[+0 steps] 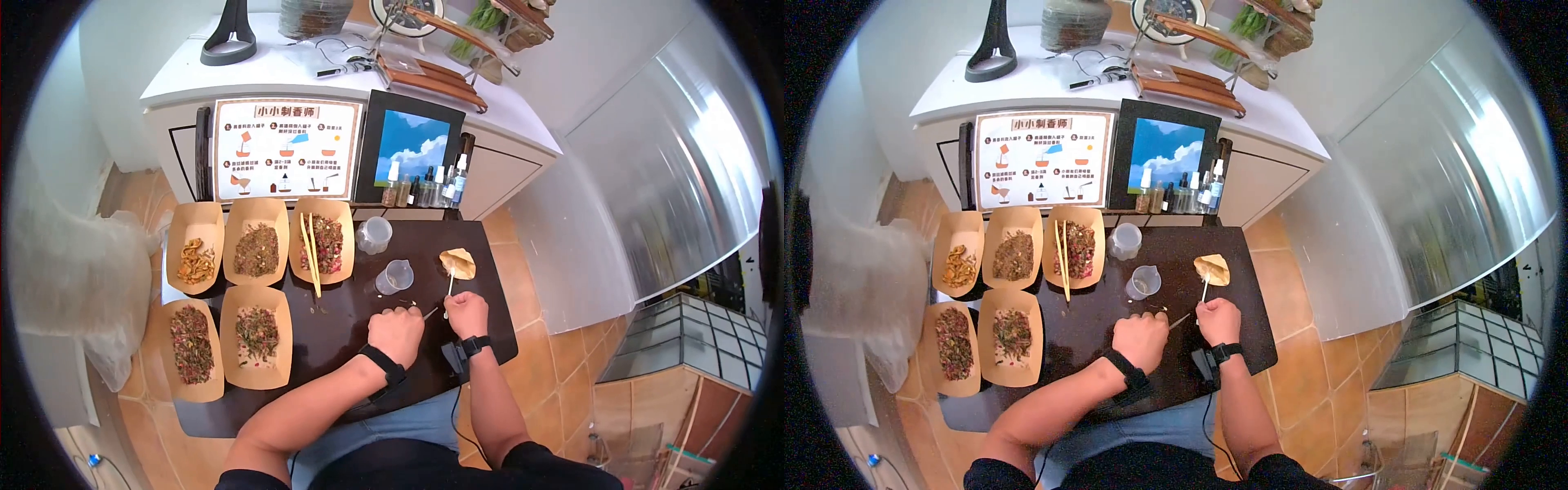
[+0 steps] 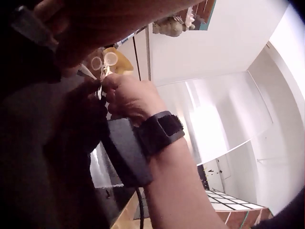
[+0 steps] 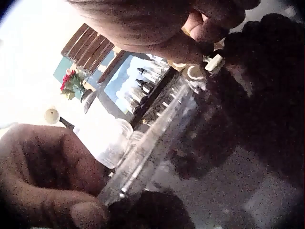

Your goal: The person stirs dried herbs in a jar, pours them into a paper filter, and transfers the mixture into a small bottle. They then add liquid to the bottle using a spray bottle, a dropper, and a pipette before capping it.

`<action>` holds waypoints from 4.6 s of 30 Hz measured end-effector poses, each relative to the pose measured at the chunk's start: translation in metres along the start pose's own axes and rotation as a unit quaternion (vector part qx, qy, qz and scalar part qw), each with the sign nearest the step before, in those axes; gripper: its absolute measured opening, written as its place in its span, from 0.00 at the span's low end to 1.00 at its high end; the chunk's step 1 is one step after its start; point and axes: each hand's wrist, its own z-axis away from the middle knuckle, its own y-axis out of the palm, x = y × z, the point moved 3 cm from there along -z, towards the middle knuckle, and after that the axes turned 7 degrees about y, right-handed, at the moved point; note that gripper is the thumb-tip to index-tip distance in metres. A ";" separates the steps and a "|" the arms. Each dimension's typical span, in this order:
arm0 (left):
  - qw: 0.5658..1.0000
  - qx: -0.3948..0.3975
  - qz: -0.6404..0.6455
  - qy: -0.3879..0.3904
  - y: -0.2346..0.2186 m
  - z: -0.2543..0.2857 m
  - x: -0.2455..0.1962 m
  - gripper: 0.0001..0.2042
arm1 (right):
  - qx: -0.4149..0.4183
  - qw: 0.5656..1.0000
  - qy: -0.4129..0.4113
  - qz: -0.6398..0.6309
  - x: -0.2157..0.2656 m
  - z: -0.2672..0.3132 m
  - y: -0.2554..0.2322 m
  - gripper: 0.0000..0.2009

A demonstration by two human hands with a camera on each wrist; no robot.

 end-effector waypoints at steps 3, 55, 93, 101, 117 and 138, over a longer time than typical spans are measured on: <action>1.000 -0.009 -0.010 -0.005 -0.006 0.000 0.001 0.06 | 0.011 1.000 0.016 0.011 0.000 0.001 -0.004 0.13; 0.935 -0.274 0.205 -0.096 -0.006 -0.037 0.047 0.27 | 0.264 0.844 -0.221 -0.412 0.081 -0.031 0.001 0.03; 0.923 -0.237 0.279 -0.117 -0.003 -0.030 0.050 0.28 | 0.237 0.795 -0.248 -0.501 0.086 -0.022 0.022 0.05; 0.930 -0.231 0.266 -0.108 -0.002 -0.030 0.052 0.29 | 0.083 0.840 -0.294 -0.448 0.087 -0.025 0.009 0.04; 0.920 -0.236 0.295 -0.104 -0.005 -0.028 0.051 0.29 | 0.084 0.847 -0.312 -0.422 0.085 -0.026 0.013 0.06; 0.911 -0.248 0.309 -0.113 -0.001 -0.028 0.055 0.31 | 0.164 0.826 -0.269 -0.468 0.081 -0.025 0.016 0.04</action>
